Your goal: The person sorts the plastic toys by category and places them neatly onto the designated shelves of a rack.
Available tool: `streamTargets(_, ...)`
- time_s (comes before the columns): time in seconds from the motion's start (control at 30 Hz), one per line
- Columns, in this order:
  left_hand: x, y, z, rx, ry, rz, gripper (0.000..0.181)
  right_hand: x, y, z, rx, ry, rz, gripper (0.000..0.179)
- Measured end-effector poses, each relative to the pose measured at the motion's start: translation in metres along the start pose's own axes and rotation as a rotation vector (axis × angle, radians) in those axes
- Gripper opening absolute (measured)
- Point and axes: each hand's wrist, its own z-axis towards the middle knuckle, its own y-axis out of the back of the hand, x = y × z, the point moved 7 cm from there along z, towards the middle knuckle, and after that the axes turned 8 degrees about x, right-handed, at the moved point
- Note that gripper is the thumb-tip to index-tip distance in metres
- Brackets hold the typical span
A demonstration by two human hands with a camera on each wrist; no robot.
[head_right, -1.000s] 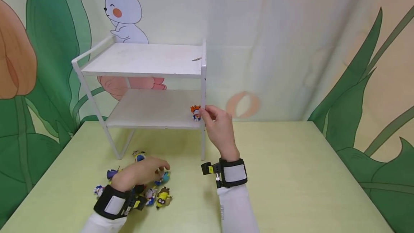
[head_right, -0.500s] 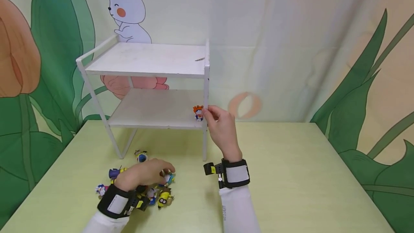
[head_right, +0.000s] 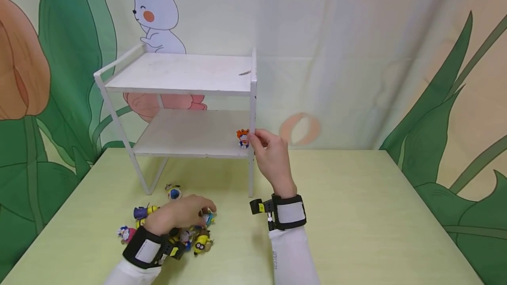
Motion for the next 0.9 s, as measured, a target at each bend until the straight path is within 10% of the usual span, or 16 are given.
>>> streamTargets(0.9, -0.0051, 0.0000, -0.0018, -0.038, -0.016, -0.050, 0.020, 0.0017, -0.0005, 0.0004, 0.010, 0.006, -0.005, 0.023)
